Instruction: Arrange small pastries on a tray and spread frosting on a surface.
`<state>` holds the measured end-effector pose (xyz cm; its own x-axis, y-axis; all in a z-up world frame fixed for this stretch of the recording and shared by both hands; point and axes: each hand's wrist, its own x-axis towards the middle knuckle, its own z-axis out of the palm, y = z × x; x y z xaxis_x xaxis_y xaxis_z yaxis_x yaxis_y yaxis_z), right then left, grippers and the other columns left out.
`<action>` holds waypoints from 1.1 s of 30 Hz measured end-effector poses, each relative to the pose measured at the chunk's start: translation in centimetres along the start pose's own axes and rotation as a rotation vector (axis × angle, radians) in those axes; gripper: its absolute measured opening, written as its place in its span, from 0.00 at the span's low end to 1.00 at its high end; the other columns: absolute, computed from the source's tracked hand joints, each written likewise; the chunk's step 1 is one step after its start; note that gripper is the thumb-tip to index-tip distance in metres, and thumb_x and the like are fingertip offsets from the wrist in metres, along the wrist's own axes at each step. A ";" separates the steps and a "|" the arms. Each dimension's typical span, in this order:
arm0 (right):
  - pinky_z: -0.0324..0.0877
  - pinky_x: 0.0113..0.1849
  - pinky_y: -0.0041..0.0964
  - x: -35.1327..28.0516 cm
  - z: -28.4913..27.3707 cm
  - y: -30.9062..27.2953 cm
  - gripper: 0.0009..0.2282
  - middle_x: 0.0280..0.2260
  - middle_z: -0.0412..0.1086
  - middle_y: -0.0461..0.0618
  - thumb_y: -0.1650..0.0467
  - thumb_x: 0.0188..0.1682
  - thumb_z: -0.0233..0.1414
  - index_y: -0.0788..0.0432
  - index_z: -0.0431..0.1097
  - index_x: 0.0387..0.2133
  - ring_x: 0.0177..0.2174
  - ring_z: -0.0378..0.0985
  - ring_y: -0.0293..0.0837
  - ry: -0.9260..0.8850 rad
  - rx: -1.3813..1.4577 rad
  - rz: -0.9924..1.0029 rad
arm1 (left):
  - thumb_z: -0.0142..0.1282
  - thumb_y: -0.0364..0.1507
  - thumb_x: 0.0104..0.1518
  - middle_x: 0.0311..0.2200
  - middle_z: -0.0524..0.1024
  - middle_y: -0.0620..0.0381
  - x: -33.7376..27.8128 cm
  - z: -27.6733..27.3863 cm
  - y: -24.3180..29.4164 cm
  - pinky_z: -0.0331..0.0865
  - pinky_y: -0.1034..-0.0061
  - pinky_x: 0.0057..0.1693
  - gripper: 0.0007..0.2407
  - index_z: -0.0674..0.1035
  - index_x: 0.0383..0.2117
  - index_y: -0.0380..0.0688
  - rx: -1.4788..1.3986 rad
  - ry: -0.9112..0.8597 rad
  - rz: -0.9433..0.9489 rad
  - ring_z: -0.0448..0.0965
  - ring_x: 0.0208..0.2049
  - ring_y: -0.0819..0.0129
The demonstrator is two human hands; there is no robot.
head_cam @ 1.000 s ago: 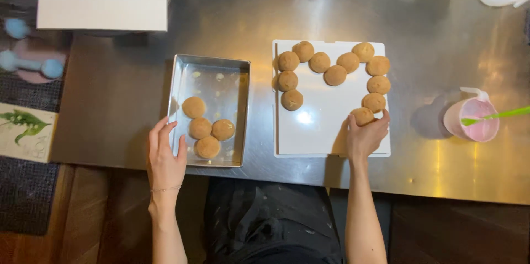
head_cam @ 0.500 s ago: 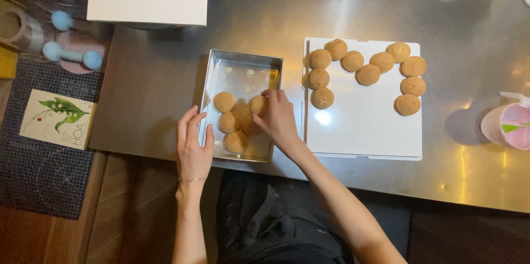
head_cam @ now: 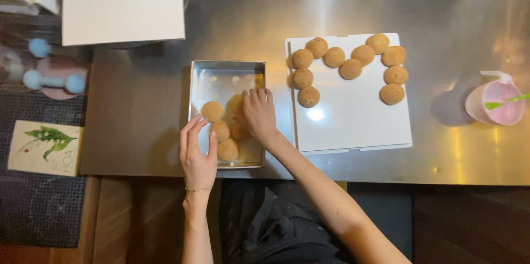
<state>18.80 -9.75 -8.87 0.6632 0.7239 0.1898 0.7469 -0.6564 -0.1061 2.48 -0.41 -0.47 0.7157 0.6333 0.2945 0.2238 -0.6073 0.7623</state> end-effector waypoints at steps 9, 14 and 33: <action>0.58 0.58 0.55 -12.9 -5.7 25.6 0.31 0.56 0.62 0.66 0.71 0.51 0.65 0.70 0.54 0.63 0.56 0.63 0.62 0.523 0.265 0.642 | 0.66 0.31 0.56 0.52 0.72 0.31 0.8 19.6 7.5 0.69 0.58 0.56 0.28 0.64 0.58 0.29 -0.136 -0.269 0.083 0.71 0.54 0.41; 0.57 0.55 0.56 -13.3 -5.3 31.7 0.41 0.54 0.63 0.68 0.68 0.43 0.68 0.71 0.48 0.64 0.53 0.62 0.64 0.398 0.358 0.679 | 0.70 0.38 0.49 0.45 0.72 0.34 0.4 27.5 7.2 0.70 0.58 0.51 0.34 0.63 0.57 0.31 0.156 -0.266 -0.108 0.71 0.50 0.42; 0.74 0.48 0.39 -11.9 -10.3 26.6 0.25 0.56 0.61 0.55 0.71 0.50 0.65 0.64 0.62 0.58 0.52 0.70 0.45 0.349 0.806 0.588 | 0.70 0.32 0.47 0.47 0.70 0.47 2.5 19.5 10.1 0.73 0.62 0.55 0.23 0.74 0.50 0.41 -0.085 0.021 -0.098 0.75 0.50 0.52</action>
<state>30.29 -37.94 -3.91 0.9761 0.1528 0.1544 0.2083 -0.4562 -0.8652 19.39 -14.34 -3.29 0.6792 0.6978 0.2274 0.2343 -0.4998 0.8339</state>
